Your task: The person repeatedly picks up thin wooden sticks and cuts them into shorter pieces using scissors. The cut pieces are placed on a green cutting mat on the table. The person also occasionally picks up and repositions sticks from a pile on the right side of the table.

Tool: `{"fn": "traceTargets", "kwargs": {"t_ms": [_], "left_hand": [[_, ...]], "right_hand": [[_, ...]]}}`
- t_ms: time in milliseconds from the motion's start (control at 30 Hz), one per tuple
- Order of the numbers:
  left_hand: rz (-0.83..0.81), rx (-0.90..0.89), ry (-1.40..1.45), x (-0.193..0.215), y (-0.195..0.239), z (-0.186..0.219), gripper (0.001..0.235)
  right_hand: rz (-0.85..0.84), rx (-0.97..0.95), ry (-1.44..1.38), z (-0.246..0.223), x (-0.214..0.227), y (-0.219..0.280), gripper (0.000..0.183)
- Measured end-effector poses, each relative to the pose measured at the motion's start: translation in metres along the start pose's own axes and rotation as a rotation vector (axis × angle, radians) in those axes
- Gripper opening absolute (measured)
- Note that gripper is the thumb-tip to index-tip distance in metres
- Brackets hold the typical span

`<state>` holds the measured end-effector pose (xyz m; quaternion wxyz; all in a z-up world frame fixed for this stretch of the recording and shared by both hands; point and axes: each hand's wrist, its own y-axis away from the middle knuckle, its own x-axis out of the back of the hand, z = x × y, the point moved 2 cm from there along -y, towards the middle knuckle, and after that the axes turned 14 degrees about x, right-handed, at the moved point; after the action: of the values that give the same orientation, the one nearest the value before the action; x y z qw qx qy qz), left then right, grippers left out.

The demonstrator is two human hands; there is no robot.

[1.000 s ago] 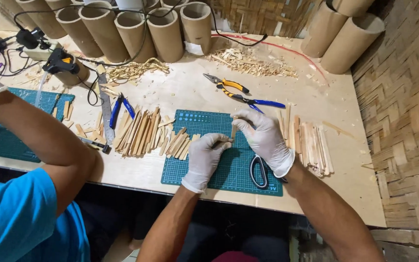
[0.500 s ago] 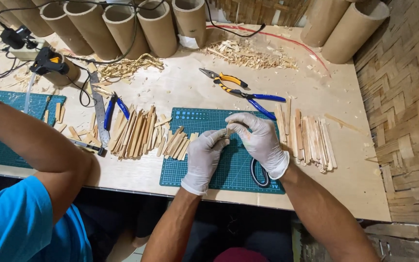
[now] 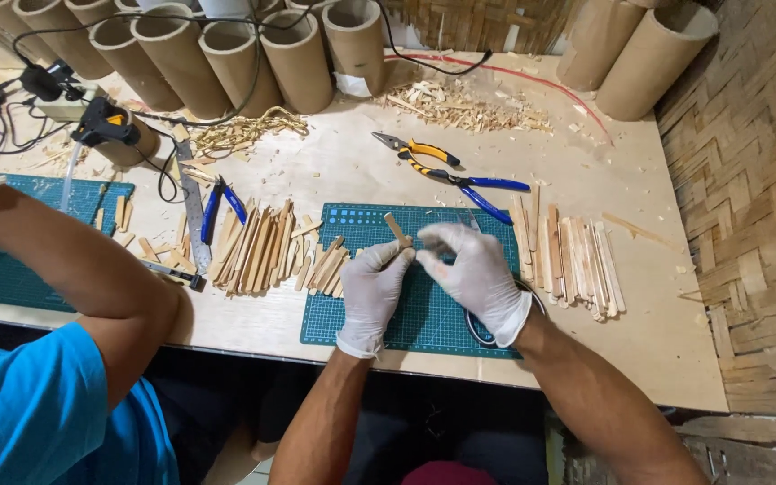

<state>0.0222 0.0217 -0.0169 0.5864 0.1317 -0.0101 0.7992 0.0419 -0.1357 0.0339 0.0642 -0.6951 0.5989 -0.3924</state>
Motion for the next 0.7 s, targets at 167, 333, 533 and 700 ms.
{"fn": "traceTargets", "kwargs": {"t_ms": [167,333,533,700], "left_hand": [[0.02,0.083,0.085,-0.002,0.003,0.003,0.015],[0.044,0.044,0.039,-0.001,0.007,0.016,0.016],[0.009,-0.221,-0.087,-0.003,0.008,0.022,0.015],[0.007,-0.221,-0.109,-0.001,0.008,0.022,0.02]], "right_hand": [[-0.026,-0.07,0.142,0.001,-0.017,0.01,0.024],[0.002,-0.092,0.226,0.011,-0.026,0.017,0.012],[-0.054,-0.149,0.324,0.016,-0.023,0.016,0.012],[-0.07,-0.078,0.403,0.018,-0.026,0.015,0.013]]}}
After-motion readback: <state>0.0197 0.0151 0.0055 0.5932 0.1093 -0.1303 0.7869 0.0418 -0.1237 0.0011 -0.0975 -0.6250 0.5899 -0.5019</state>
